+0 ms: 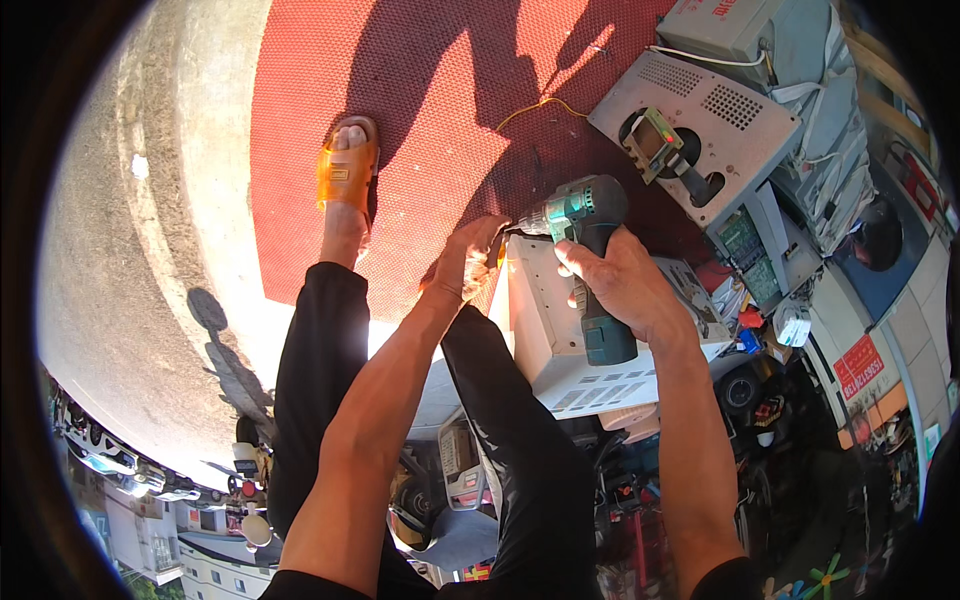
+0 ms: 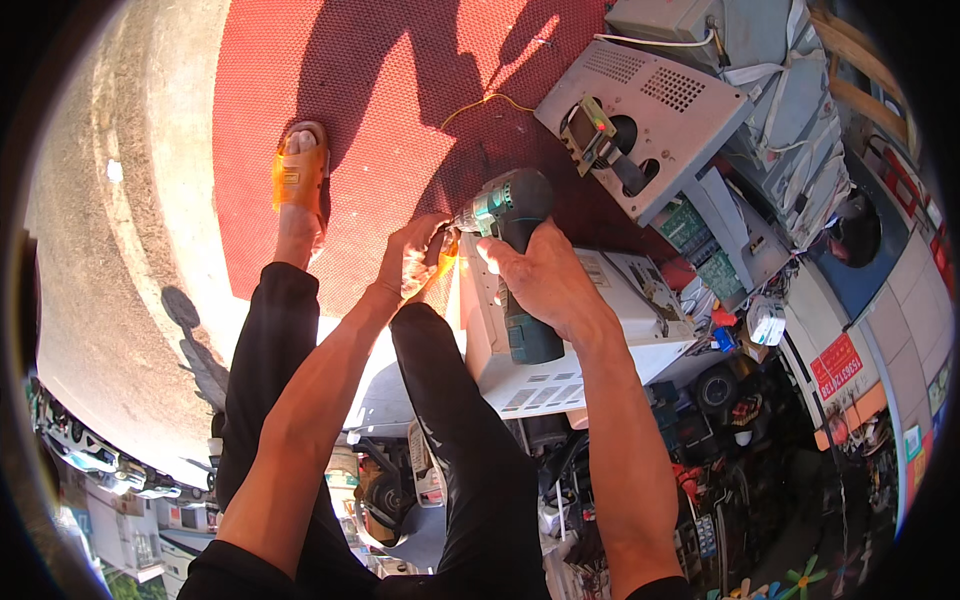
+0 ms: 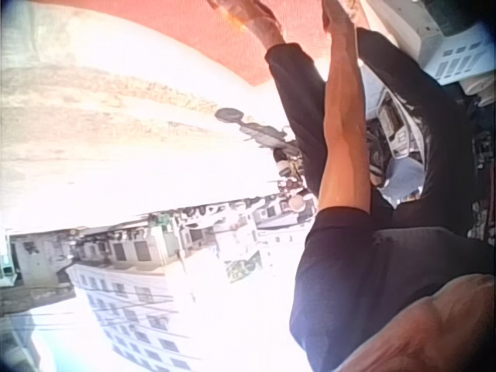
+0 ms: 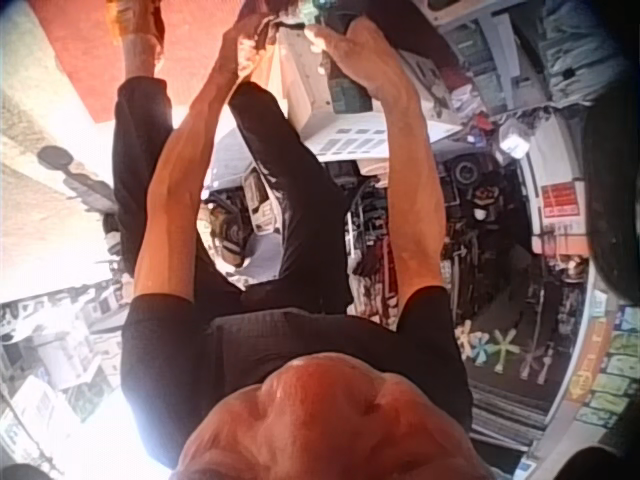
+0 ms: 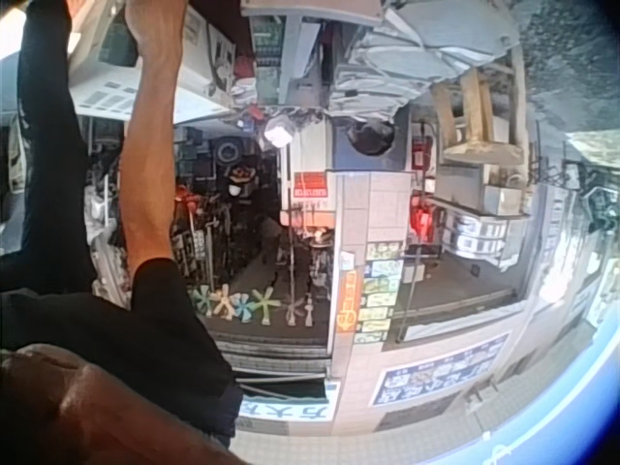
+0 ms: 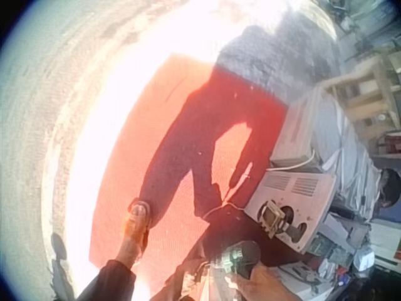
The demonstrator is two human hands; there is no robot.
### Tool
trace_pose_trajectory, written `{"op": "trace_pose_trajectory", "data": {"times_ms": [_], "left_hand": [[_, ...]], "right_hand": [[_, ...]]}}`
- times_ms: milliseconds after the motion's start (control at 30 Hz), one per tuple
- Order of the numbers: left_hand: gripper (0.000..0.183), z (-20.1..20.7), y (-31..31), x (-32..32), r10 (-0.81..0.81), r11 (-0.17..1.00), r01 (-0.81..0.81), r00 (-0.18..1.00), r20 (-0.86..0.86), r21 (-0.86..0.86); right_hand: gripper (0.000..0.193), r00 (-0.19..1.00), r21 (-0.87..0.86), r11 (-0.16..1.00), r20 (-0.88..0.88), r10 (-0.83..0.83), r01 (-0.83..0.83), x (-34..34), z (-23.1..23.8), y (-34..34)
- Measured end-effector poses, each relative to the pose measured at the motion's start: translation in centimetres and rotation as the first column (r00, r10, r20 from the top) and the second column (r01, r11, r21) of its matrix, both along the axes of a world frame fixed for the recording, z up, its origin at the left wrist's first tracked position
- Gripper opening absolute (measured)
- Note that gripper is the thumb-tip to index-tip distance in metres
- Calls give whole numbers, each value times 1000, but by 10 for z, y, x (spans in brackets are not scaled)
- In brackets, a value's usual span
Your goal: The person uses a cordless drill to remove screws from the casing of a white electronic device. They repeatedly pick up screws, position the drill, and unscrew fasteners from multiple sides of the unit.
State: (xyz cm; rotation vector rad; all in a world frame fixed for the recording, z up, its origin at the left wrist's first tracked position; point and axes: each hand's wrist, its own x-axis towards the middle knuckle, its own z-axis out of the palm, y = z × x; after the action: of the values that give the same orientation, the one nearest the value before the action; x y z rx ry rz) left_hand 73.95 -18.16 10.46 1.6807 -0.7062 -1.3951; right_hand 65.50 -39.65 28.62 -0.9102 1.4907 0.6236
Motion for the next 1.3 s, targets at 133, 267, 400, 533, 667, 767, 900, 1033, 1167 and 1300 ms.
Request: {"op": "trace_pose_trajectory", "data": {"times_ms": [133, 267, 400, 533, 667, 767, 900, 1033, 1167, 1300], "left_hand": [[26, 2, -2, 3, -30, 997, 41, 989, 148, -70], [26, 6, -3, 5, -24, 999, 24, 1000, 2, 30], [26, 5, -6, 8, -85, 995, 93, 983, 161, -45], [25, 7, -5, 7, -53, 999, 53, 997, 61, -7], [26, 5, -4, 3, -58, 998, 57, 998, 31, 15], [27, 1, -3, 1, -54, 998, 55, 996, 72, -15], [27, -3, -2, 1, -12, 1000, 12, 1000, -20, 12], [30, 0, -3, 4, -94, 996, 94, 995, 44, 0], [34, 2, -6, 7, -279, 959, 283, 933, 229, 14], [36, 6, -8, 7, -255, 967, 255, 949, 185, 24]], "right_hand": [[36, 999, -27, 999, -1, 43, -43, -2, -2, 0], [36, 999, -18, 999, -21, 26, -27, 0, 2, -2], [38, 1000, -4, 1000, -26, -7, 7, 5, 7, -6], [39, 998, 17, 999, -53, -36, 37, 7, 12, -9], [40, 999, -13, 1000, -49, -7, 6, 6, 7, -7], [40, 999, 0, 1000, -48, -23, 23, 3, 6, -7], [40, 1000, -14, 1000, -31, 5, -6, 4, 6, -8], [38, 998, 0, 1000, -52, 29, -29, 7, 8, -10], [36, 988, -54, 987, -10, 154, -155, 13, -1, -12], [41, 968, 132, 966, -90, 235, -223, 23, -13, -34]]}}
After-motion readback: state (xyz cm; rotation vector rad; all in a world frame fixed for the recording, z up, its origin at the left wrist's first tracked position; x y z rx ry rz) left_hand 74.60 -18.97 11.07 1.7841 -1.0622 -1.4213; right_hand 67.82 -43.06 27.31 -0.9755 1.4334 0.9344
